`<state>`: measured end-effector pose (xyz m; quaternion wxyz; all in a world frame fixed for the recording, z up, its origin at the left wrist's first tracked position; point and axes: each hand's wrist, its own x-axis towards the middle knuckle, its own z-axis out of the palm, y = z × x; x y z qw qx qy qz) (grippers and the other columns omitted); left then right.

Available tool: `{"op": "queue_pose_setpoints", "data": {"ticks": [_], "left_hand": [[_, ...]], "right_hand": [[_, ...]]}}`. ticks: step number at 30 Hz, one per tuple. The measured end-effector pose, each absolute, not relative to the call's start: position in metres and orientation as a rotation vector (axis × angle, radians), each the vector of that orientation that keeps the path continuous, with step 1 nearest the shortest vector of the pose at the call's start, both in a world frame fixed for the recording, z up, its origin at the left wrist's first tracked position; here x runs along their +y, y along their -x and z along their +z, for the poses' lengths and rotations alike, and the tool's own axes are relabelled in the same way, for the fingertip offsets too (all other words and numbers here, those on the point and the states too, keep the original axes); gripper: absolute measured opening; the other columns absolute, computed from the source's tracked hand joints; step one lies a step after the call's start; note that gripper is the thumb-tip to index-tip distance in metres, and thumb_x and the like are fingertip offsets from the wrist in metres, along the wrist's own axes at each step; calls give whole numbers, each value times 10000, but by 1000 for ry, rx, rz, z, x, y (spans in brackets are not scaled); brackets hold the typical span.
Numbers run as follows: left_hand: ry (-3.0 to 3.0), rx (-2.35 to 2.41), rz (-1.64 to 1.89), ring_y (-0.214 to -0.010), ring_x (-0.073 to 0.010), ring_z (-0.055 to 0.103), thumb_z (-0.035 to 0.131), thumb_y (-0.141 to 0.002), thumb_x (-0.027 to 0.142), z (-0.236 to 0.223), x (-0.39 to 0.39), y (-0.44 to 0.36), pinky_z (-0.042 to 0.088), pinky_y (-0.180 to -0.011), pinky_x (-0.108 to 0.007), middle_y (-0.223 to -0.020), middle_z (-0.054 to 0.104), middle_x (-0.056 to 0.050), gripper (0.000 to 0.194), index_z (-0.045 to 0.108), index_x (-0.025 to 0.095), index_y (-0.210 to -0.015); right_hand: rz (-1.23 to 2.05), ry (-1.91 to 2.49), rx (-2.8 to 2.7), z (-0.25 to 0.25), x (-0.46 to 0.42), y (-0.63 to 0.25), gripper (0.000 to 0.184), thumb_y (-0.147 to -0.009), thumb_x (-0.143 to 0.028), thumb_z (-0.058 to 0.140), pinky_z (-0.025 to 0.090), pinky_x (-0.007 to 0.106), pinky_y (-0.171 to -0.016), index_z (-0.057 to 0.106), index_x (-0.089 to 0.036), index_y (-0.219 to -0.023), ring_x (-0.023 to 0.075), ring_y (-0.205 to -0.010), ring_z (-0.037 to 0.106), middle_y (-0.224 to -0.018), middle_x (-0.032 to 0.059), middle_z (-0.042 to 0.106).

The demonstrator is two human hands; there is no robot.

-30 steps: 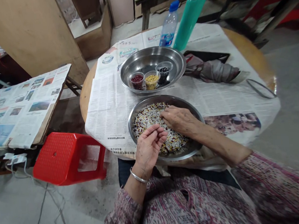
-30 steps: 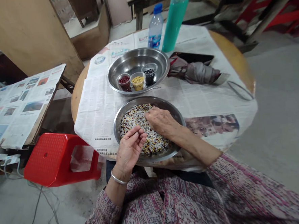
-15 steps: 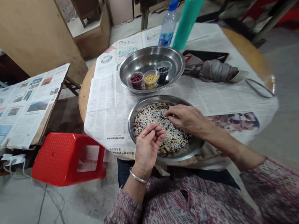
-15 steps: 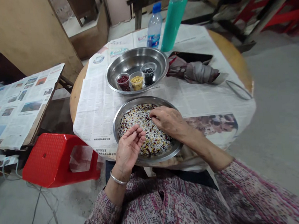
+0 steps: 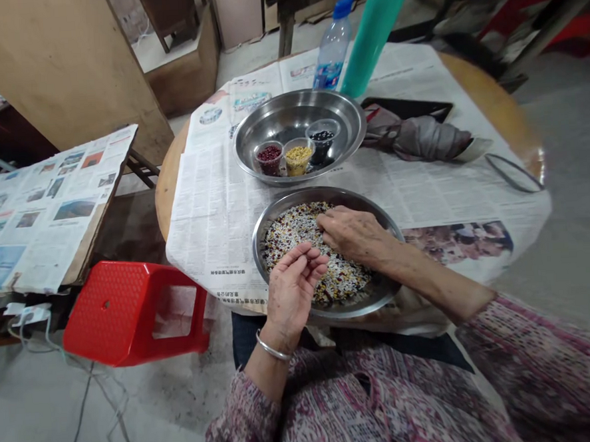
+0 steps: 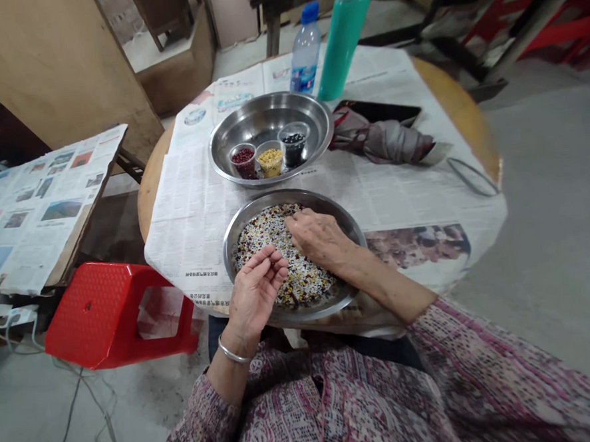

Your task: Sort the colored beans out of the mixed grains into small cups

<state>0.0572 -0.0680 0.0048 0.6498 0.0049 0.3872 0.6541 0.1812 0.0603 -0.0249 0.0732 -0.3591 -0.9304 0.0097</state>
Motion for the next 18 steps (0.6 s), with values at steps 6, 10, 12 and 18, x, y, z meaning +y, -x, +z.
{"op": "queue_pose_setpoints", "data": {"ticks": [6,10,12,18], "left_hand": [[-20,905,1483,-803,-126,712,610,-874,74,5,-69,-57,525,-925,-292,-879,732,-59,154,728,108,-966],[-17,918,1482,-808,-129,715,610,-878,68,5,-69,-57,522,-938,-301,-888,730,-63,157,731,103,-972],[-20,910,1480,-800,-123,712,608,-881,68,5,-69,-57,525,-927,-293,-888,730,-60,156,732,103,-969],[-15,907,1478,-788,-119,710,596,-884,58,6,-68,-58,527,-909,-277,-871,730,-57,158,735,104,-944]], "right_hand": [[156,1111,-2628,-29,67,-195,215,-883,-172,454,446,329,-759,669,-172,-904,229,-820,628,-857,99,708],[157,1039,-2651,-31,66,-197,238,-933,-202,459,455,320,-790,695,-178,-917,223,-885,639,-926,97,723],[115,1006,-2721,-30,65,-194,265,-952,-199,446,450,319,-773,699,-175,-879,226,-898,637,-918,106,719],[-21,1035,-2827,-26,62,-182,259,-915,-105,431,405,308,-686,675,-159,-846,232,-866,604,-885,128,703]]}}
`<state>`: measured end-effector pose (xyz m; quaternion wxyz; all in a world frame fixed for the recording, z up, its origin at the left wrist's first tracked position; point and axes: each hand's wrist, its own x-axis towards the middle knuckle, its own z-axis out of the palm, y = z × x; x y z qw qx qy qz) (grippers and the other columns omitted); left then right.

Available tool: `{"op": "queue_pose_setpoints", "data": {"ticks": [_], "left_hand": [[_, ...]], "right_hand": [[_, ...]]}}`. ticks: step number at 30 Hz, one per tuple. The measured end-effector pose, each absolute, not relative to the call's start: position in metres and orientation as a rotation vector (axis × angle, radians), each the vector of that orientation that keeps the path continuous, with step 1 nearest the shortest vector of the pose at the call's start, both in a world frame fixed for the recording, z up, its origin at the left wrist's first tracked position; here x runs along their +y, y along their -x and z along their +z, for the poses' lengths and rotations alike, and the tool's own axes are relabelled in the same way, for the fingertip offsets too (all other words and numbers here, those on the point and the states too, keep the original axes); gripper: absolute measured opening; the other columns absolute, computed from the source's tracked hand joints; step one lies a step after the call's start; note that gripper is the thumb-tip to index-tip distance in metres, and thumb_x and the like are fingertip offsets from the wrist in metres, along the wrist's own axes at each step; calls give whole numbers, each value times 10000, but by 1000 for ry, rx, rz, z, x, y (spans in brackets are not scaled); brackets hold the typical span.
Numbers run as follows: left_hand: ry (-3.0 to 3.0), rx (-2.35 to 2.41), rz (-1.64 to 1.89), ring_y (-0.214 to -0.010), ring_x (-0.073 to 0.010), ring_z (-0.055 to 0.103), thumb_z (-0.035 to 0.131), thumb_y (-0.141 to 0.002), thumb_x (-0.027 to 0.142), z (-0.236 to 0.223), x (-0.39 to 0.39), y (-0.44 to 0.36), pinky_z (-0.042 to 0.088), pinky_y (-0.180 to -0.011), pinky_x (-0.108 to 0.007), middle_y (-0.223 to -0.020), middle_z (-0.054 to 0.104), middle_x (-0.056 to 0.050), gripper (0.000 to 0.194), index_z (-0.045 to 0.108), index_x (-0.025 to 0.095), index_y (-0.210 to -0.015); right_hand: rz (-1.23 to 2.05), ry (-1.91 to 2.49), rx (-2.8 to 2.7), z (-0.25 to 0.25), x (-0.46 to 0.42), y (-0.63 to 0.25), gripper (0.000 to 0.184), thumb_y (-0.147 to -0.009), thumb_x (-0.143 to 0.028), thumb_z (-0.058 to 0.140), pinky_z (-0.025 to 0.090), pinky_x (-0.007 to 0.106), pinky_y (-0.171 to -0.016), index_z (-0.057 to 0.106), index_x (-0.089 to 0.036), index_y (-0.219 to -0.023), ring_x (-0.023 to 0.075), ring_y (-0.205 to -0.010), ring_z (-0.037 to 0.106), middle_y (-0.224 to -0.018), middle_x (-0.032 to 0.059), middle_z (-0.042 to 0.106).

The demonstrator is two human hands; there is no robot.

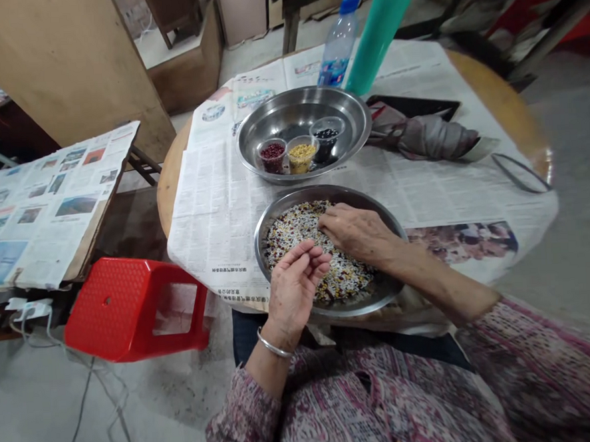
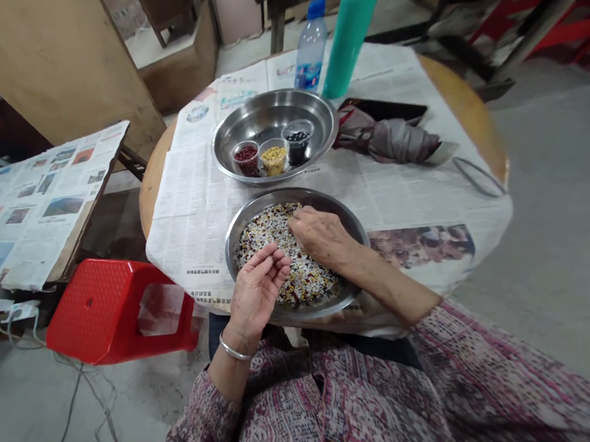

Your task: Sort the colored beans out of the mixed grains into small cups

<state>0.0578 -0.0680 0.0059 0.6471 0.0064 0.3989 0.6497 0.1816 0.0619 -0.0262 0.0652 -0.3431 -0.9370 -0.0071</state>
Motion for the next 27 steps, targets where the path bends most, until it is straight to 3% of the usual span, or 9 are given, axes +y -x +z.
{"op": "queue_pose_setpoints", "data": {"ticks": [6,11,14,23,27], "left_hand": [[-20,892,1492,-777,-113,708,587,-886,54,5,-68,-58,531,-896,-272,-866,731,-56,167,735,103,-947],[-29,900,1487,-803,-126,715,623,-869,70,2,-69,-57,521,-935,-295,-888,729,-61,150,731,108,-967],[-35,891,1486,-794,-123,711,612,-869,69,2,-68,-57,531,-916,-287,-879,732,-56,153,727,113,-960],[-13,919,1474,-818,-133,717,615,-876,77,5,-68,-58,525,-941,-300,-870,726,-60,141,727,108,-957],[-26,908,1476,-830,-136,719,620,-870,82,4,-68,-58,528,-939,-299,-873,727,-58,147,725,112,-968]], "right_hand": [[-68,1047,-2822,-26,60,-180,250,-902,-96,421,420,325,-708,667,-134,-899,243,-856,604,-907,154,694],[220,1065,-2635,-28,66,-193,312,-975,-199,403,465,327,-820,710,-161,-1015,228,-950,661,-1021,112,736],[323,1168,-2538,-28,71,-200,289,-970,-252,458,477,312,-804,733,-194,-1038,212,-947,678,-1060,75,754],[-43,1089,-2753,-22,62,-189,288,-934,-181,453,403,322,-680,735,-160,-876,228,-833,636,-898,123,732],[22,1184,-2718,-23,65,-186,280,-943,-214,435,410,315,-691,708,-175,-898,217,-841,640,-924,102,731]]}}
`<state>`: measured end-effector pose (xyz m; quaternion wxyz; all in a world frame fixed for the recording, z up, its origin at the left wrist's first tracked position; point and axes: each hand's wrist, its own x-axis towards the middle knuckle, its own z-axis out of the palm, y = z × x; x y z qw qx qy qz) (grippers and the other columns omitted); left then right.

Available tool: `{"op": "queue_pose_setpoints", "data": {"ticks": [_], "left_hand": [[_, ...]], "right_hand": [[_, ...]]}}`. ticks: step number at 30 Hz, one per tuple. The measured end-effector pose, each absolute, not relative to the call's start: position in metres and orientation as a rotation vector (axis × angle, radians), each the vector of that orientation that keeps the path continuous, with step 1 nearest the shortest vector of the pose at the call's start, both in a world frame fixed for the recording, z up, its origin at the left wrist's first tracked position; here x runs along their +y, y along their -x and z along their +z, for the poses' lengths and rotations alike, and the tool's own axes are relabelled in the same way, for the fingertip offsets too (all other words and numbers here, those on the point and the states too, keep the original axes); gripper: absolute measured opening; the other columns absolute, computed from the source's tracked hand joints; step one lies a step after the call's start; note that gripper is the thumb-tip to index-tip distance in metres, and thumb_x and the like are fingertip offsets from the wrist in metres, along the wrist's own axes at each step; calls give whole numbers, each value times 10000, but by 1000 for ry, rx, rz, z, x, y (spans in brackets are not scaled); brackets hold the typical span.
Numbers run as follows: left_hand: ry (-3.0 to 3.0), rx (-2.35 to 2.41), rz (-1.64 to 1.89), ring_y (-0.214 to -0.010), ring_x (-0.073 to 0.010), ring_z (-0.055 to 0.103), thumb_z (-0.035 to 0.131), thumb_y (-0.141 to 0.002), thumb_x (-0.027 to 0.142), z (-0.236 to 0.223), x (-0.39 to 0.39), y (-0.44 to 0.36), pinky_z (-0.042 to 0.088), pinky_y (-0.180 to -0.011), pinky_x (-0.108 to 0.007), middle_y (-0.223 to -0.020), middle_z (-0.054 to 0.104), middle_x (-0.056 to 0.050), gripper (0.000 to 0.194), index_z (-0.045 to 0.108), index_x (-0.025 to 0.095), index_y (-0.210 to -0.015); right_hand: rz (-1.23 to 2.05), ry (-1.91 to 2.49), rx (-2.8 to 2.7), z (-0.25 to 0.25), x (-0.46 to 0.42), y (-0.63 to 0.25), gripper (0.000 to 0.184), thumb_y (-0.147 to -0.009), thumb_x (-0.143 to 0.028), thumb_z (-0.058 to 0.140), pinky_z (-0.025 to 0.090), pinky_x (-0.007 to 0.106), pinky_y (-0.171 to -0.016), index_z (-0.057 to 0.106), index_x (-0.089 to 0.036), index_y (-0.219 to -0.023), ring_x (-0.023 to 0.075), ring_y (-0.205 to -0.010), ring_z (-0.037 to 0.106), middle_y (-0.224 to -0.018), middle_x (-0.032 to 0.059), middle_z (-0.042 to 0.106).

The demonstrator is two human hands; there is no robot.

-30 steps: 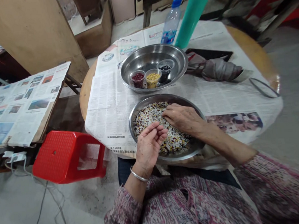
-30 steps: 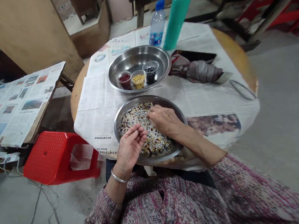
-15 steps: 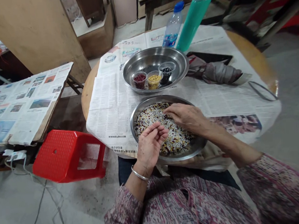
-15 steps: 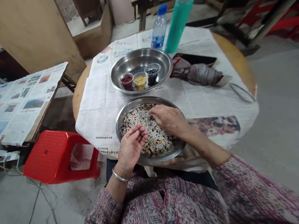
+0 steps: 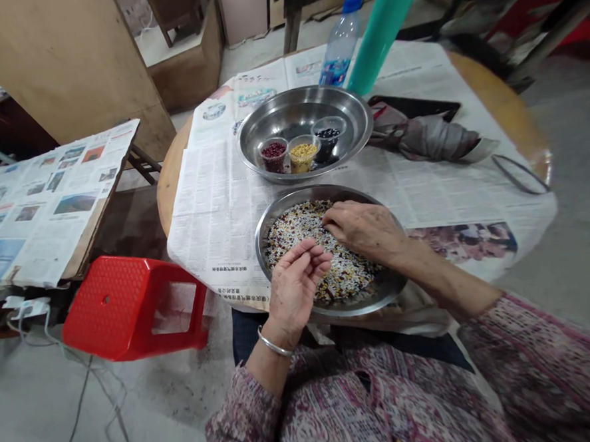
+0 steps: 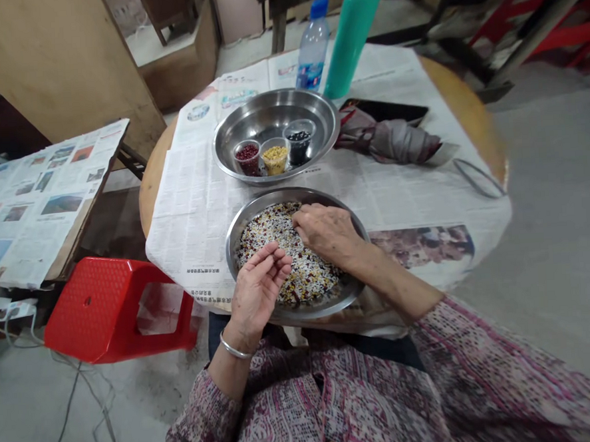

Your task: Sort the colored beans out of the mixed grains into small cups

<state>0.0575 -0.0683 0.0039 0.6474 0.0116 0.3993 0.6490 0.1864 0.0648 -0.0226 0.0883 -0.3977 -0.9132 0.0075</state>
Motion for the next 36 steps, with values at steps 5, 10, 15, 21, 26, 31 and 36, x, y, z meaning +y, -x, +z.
{"op": "queue_pose_setpoints", "data": {"ticks": [5,10,15,21,26,31,36], "left_hand": [[-31,916,1474,-829,-133,718,615,-872,78,4,-68,-58,523,-943,-295,-876,729,-58,150,725,114,-968],[-34,889,1496,-770,-109,709,587,-875,56,4,-67,-58,539,-895,-262,-857,732,-46,162,723,113,-944],[-19,904,1493,-886,-146,735,580,-885,65,4,-67,-59,517,-1000,-309,-899,746,-67,173,717,112,-980],[18,883,1455,-1051,-206,731,517,-953,104,7,-66,-59,489,-1077,-366,-1036,758,-137,218,700,85,-1069],[9,933,1434,-999,-174,726,530,-942,88,7,-66,-59,502,-1048,-331,-976,751,-107,209,720,92,-1030],[33,966,1433,-924,-150,719,561,-904,55,7,-66,-59,522,-981,-299,-906,734,-83,189,730,101,-976],[14,933,1445,-864,-140,724,543,-917,62,5,-66,-59,529,-963,-295,-896,742,-78,193,723,103,-973]], "right_hand": [[206,1217,-2739,-34,79,-188,226,-913,-249,460,422,315,-710,681,-203,-914,211,-852,641,-932,75,733],[80,1198,-2832,-37,79,-186,256,-932,-218,423,392,347,-712,669,-146,-934,243,-845,630,-935,144,712],[151,1101,-2627,-22,64,-195,237,-944,-239,401,414,351,-717,622,-170,-892,245,-809,620,-881,135,690],[800,952,-2456,7,42,-204,221,-943,-359,472,470,302,-675,637,-214,-917,187,-710,635,-809,48,712],[670,1075,-2377,-7,60,-204,226,-927,-336,522,493,330,-732,706,-207,-930,213,-799,672,-922,71,753],[124,972,-2737,-27,72,-198,270,-936,-175,457,455,328,-727,723,-159,-892,237,-878,649,-928,118,720],[-186,886,-2910,-18,65,-188,240,-910,-96,463,383,321,-655,699,-135,-883,231,-834,612,-886,133,702]]}}
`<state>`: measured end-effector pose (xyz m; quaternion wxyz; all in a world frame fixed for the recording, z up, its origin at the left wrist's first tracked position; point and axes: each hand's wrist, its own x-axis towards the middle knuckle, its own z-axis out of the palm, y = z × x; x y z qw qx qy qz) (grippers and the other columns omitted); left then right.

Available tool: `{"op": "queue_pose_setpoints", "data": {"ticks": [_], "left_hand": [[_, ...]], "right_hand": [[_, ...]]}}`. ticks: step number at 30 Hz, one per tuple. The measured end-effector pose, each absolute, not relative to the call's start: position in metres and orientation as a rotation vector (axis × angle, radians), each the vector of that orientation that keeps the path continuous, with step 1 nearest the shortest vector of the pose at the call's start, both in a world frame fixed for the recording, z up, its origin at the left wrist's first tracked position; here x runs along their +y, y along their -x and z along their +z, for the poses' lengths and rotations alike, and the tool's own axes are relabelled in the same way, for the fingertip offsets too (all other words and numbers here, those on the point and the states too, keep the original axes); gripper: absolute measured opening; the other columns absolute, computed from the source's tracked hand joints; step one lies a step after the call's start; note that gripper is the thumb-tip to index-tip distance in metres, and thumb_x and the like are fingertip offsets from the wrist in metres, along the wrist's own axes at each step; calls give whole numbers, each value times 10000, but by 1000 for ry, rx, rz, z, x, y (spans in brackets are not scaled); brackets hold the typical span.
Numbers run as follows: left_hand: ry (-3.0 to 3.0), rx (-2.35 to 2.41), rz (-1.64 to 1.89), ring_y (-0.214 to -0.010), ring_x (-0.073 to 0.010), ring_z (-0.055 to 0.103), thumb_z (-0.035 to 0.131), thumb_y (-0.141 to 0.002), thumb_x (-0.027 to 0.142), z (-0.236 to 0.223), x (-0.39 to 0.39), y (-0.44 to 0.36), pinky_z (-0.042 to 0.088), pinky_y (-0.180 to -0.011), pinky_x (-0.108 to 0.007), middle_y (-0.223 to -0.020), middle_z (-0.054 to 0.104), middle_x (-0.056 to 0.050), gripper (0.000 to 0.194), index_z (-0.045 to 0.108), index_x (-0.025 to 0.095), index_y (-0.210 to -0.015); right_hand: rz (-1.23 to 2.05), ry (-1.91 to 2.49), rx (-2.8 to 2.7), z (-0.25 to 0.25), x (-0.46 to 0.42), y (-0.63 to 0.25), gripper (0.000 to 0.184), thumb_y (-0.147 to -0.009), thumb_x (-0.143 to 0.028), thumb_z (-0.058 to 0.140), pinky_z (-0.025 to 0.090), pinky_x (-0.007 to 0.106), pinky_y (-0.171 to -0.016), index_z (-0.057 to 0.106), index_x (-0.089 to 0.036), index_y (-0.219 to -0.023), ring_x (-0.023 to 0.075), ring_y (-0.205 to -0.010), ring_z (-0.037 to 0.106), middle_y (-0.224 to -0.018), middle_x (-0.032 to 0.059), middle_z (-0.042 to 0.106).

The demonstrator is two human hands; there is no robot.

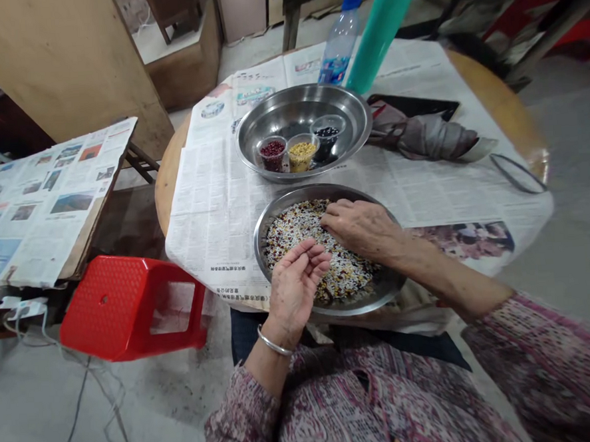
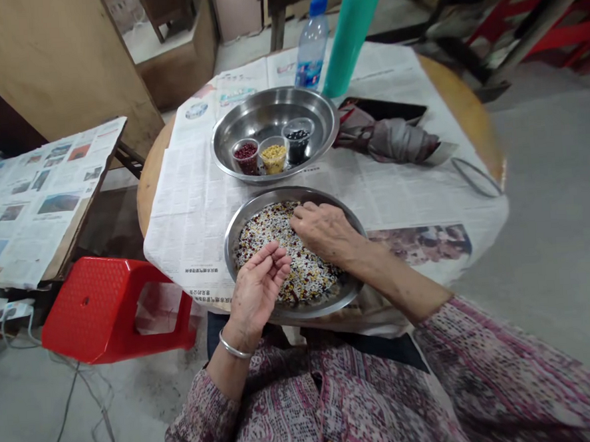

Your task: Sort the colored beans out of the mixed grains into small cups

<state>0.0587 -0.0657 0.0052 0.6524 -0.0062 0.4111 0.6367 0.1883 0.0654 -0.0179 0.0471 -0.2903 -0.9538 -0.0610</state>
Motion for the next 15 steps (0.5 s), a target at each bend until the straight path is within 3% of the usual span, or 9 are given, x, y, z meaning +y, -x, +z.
{"op": "queue_pose_setpoints", "data": {"ticks": [4,8,15], "left_hand": [[1,869,1485,-853,-145,733,528,-969,149,3,-65,-59,539,-947,-297,-926,753,-88,197,719,101,-968],[10,857,1499,-853,-154,738,530,-987,199,1,-64,-60,527,-981,-319,-916,753,-94,220,720,94,-951],[2,850,1494,-983,-195,744,489,-1009,219,0,-63,-59,498,-1063,-364,-1011,765,-128,254,710,94,-1010]], "right_hand": [[-257,883,-2943,-13,65,-181,267,-876,-48,441,343,329,-632,695,-129,-849,237,-816,606,-846,154,701],[-53,1065,-2831,-11,69,-183,231,-894,-157,476,374,327,-644,699,-144,-835,221,-779,624,-873,137,718],[1045,926,-2452,13,62,-192,242,-856,-394,566,470,319,-658,720,-208,-842,179,-695,636,-786,43,728]]}}
